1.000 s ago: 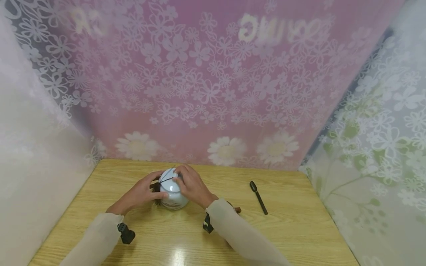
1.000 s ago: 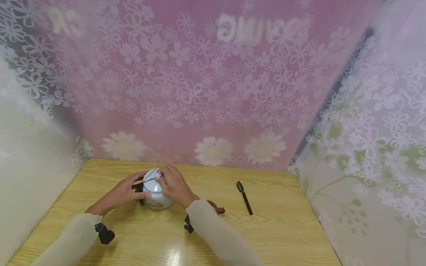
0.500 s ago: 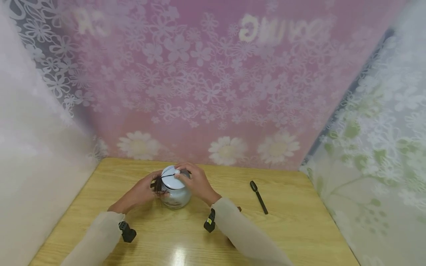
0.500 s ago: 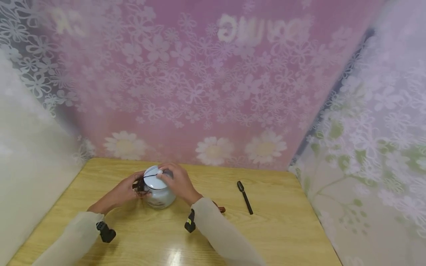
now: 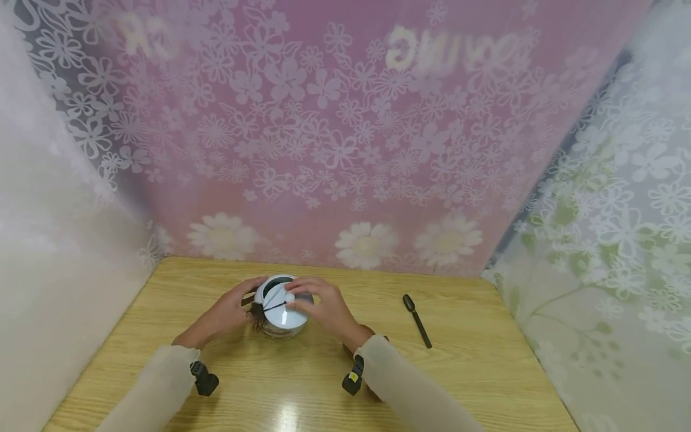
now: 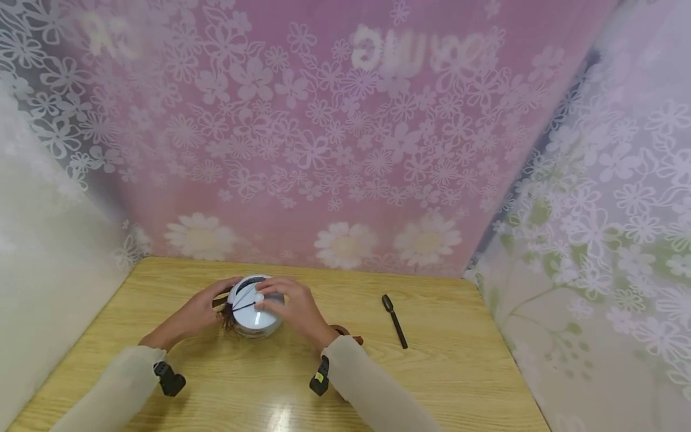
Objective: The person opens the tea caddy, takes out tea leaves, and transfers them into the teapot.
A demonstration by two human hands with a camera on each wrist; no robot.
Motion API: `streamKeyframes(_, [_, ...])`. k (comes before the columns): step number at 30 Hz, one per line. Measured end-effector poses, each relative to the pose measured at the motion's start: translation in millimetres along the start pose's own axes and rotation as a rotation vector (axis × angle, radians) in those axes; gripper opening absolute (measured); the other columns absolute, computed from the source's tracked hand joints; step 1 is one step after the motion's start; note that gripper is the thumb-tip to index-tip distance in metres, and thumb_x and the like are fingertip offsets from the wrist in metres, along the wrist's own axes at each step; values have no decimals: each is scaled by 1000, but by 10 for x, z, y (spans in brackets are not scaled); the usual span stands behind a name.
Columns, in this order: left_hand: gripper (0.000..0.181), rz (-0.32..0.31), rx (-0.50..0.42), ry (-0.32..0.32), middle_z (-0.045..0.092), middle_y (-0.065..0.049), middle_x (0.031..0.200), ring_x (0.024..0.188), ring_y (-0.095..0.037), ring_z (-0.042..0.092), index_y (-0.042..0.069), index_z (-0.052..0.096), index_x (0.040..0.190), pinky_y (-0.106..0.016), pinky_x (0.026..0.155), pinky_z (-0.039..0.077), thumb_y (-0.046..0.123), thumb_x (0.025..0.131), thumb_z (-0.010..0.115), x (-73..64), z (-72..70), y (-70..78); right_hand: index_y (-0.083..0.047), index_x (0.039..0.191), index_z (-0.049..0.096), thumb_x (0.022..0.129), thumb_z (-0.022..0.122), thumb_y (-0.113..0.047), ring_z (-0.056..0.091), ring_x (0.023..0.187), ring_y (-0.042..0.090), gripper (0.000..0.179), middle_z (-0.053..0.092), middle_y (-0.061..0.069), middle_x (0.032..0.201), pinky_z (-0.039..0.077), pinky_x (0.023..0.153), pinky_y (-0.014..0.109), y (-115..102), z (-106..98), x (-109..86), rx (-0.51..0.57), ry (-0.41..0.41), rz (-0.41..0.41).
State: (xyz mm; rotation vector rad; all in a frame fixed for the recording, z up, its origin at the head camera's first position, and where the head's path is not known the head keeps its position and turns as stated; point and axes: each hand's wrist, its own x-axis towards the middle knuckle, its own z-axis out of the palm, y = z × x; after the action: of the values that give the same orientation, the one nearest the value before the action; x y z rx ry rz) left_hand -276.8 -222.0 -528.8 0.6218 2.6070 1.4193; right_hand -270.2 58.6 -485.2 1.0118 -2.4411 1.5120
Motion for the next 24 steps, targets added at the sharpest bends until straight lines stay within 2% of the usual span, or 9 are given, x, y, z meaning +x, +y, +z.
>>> streamKeyframes(3, [77, -6, -14, 1, 32, -27, 175, 155, -55, 40, 4, 32, 171, -65, 118, 50, -5, 103, 67, -4, 10, -4, -22, 124, 84, 96, 87, -25, 62, 139, 13, 29, 74, -9, 139, 52, 121, 41, -30, 2, -97, 43, -14, 20])
streamKeyframes(5, [78, -10, -13, 9, 32, -26, 175, 155, -55, 40, 5, 32, 171, -65, 118, 50, -4, 102, 68, -7, 15, -9, -24, 123, 84, 96, 87, -26, 61, 139, 12, 27, 74, -11, 139, 49, 124, 42, -58, 5, -161, 82, -29, 36])
streamKeyframes(11, [77, 25, -4, 38, 36, -27, 173, 155, -55, 41, 4, 36, 170, -66, 119, 49, 12, 104, 76, -19, 21, -23, -24, 121, 85, 97, 85, -29, 62, 138, 12, 24, 74, -11, 138, 47, 126, 41, -102, 45, -372, 178, -80, 82])
streamKeyframes(14, [77, 49, 24, 50, 38, -27, 172, 154, -54, 43, 4, 37, 169, -67, 118, 49, 18, 105, 76, -28, 21, -28, -26, 121, 85, 98, 85, -32, 62, 137, 10, 24, 74, -13, 137, 51, 122, 37, -89, 80, -494, 179, -104, 137])
streamKeyframes(18, [77, 45, 49, 69, 41, -24, 171, 153, -52, 46, 6, 39, 169, -68, 118, 49, 21, 104, 77, -34, 21, -29, -29, 119, 85, 96, 87, -36, 63, 135, 8, 24, 75, -16, 134, 50, 122, 35, -47, 122, -642, 152, -127, 197])
streamKeyframes(24, [79, 26, 24, 56, 38, -23, 173, 155, -51, 43, 6, 37, 170, -66, 121, 48, 23, 104, 78, -22, 34, -34, -25, 116, 86, 94, 88, -35, 65, 131, 8, 24, 77, -13, 131, 48, 122, 31, 54, 174, -854, 145, -169, 226])
